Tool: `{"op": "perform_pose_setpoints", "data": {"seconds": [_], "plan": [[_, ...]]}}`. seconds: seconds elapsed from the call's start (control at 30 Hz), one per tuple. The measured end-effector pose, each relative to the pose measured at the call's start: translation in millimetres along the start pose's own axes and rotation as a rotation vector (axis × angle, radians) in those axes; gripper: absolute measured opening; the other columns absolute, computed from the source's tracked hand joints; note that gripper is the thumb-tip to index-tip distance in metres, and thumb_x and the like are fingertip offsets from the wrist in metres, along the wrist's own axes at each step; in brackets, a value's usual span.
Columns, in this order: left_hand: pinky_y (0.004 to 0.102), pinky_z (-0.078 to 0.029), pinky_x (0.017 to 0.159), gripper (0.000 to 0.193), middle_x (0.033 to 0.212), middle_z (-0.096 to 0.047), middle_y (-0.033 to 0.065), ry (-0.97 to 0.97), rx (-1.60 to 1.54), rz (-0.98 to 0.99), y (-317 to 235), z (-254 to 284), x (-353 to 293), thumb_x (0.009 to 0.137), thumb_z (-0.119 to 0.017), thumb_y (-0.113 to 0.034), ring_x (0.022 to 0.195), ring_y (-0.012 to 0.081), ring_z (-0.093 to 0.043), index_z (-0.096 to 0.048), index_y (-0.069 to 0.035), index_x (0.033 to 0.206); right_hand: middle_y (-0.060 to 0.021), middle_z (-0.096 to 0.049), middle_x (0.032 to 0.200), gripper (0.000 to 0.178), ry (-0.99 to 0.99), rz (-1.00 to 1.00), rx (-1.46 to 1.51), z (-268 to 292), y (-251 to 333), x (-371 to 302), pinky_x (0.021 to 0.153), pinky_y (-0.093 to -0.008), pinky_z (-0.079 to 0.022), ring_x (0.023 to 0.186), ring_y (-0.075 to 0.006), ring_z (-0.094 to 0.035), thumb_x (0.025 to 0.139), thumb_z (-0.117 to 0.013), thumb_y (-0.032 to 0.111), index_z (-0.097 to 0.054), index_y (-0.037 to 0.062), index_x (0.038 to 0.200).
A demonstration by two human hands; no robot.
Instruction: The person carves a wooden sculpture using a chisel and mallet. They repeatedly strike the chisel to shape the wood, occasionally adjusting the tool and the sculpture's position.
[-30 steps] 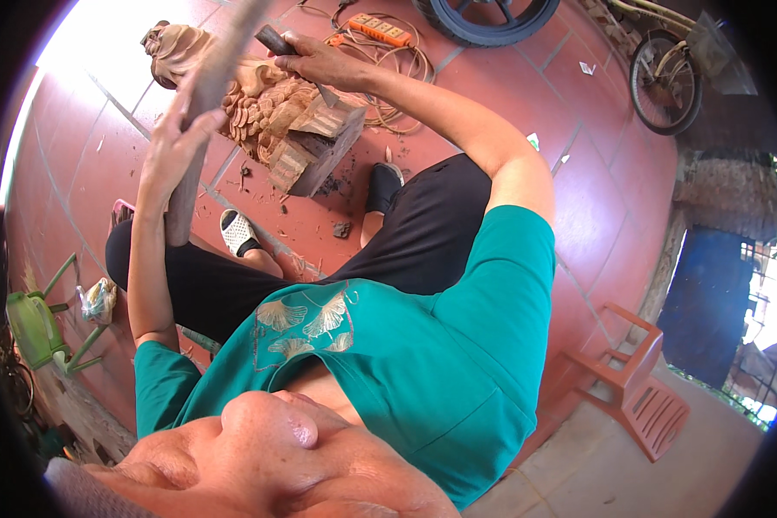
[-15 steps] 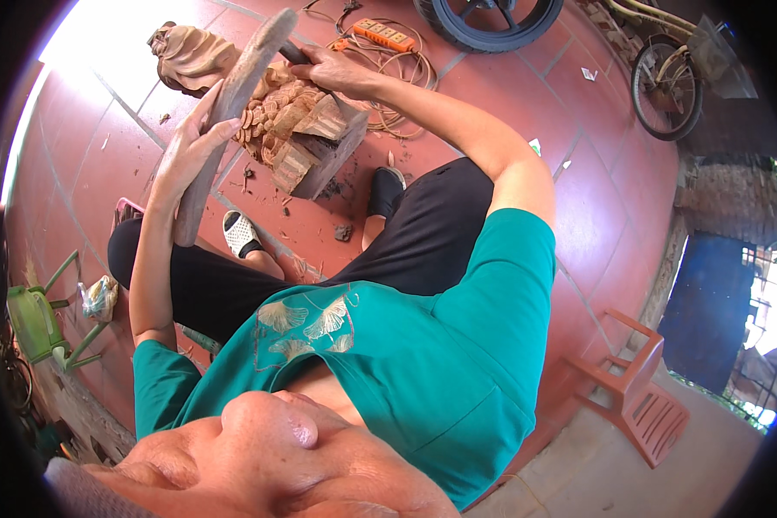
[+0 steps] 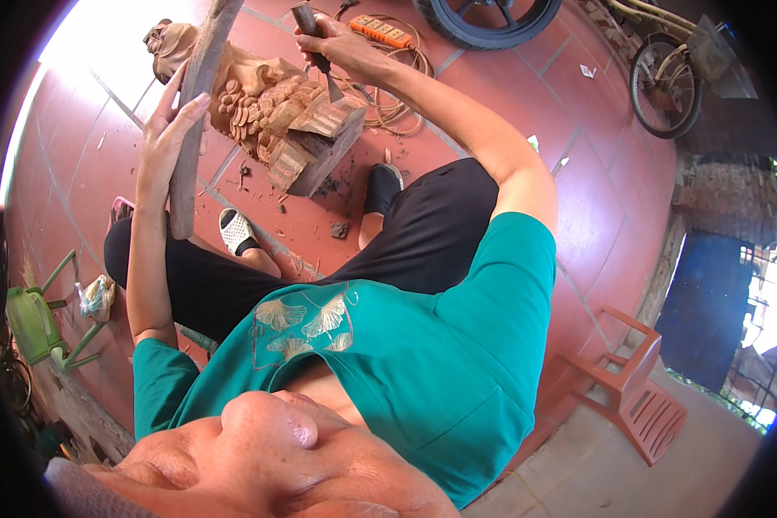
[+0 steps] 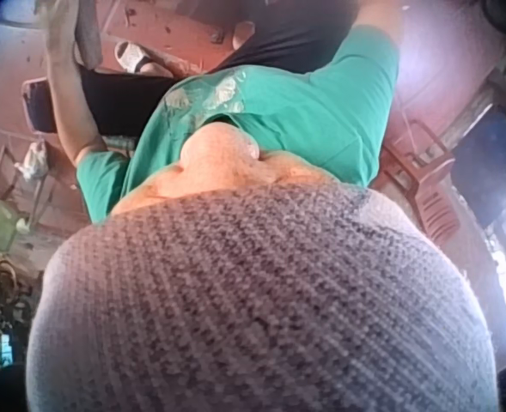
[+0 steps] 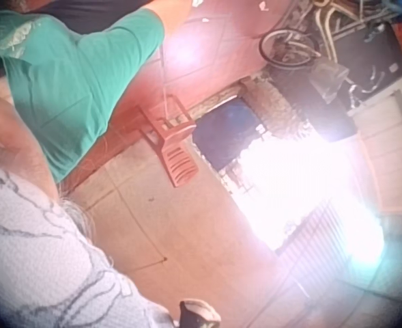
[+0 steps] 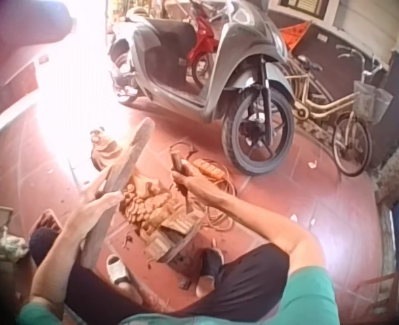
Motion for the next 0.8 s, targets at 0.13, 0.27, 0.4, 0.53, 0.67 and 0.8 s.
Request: {"op": "perform_pose_setpoints", "data": {"seconds": [0.13, 0.27, 0.4, 0.53, 0.67, 0.8], "plan": [[0.0239, -0.051, 0.061, 0.071, 0.096, -0.07, 0.0063, 0.005, 0.069, -0.094, 0, -1, -1, 0.093, -0.072, -0.03, 0.073, 0.0082, -0.063, -0.041, -0.005, 0.153, 0.0008, -0.053, 0.088, 0.026, 0.096, -0.041, -0.02, -14, 10, -2, 0.074, -0.0276, -0.047, 0.079, -0.0086, -0.053, 0.103, -0.059, 0.03, -0.053, 0.0062, 0.11], [0.0245, -0.053, 0.068, 0.073, 0.102, -0.071, 0.0091, -0.033, 0.12, -0.179, -12, -6, -4, 0.093, -0.073, -0.028, 0.079, 0.0097, -0.065, -0.04, -0.005, 0.154, 0.0018, -0.052, 0.084, 0.025, 0.116, -0.033, -0.078, -15, 23, -8, 0.07, -0.0267, -0.044, 0.077, -0.0079, -0.05, 0.103, -0.059, 0.032, -0.055, 0.0074, 0.103], [0.0266, -0.054, 0.076, 0.073, 0.106, -0.071, 0.0113, -0.024, 0.19, -0.129, -15, -1, -7, 0.092, -0.073, -0.027, 0.086, 0.0118, -0.067, -0.039, -0.006, 0.154, 0.0015, -0.053, 0.085, 0.025, 0.123, -0.018, -0.123, -18, 15, -4, 0.073, -0.027, -0.045, 0.079, -0.0079, -0.051, 0.103, -0.06, 0.032, -0.056, 0.0072, 0.103], [0.0292, -0.055, 0.083, 0.074, 0.11, -0.072, 0.0129, -0.024, 0.177, -0.235, -12, -2, -11, 0.091, -0.075, -0.025, 0.094, 0.0149, -0.07, -0.04, -0.008, 0.154, -0.0004, -0.06, 0.092, 0.024, 0.225, -0.044, -0.244, -19, 31, -6, 0.083, -0.0281, -0.048, 0.088, -0.0091, -0.058, 0.101, -0.063, 0.03, -0.06, 0.0065, 0.107], [0.0308, -0.055, 0.09, 0.074, 0.117, -0.071, 0.0144, -0.045, 0.202, -0.36, -14, -6, -14, 0.09, -0.076, -0.021, 0.103, 0.0174, -0.07, -0.041, -0.009, 0.153, -0.0022, -0.066, 0.102, 0.026, 0.325, 0.008, -0.416, -4, 43, -9, 0.091, -0.0303, -0.051, 0.097, -0.0113, -0.063, 0.097, -0.069, 0.028, -0.064, 0.0057, 0.108], [0.0274, -0.054, 0.08, 0.07, 0.109, -0.07, 0.0087, -0.017, 0.131, -0.263, -15, -9, -17, 0.09, -0.074, -0.02, 0.09, 0.0137, -0.068, -0.042, -0.005, 0.151, -0.0004, -0.068, 0.1, 0.024, 0.293, -0.017, -0.482, 8, 55, -29, 0.088, -0.0291, -0.053, 0.097, -0.0097, -0.064, 0.093, -0.075, 0.021, -0.068, 0.0057, 0.11]]}}
Point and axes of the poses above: each hand's wrist, its own x-axis towards the middle knuckle, its own z-axis out of the back of the hand, y = z × x, the point moved 5 cm from there along x, towards the middle knuckle
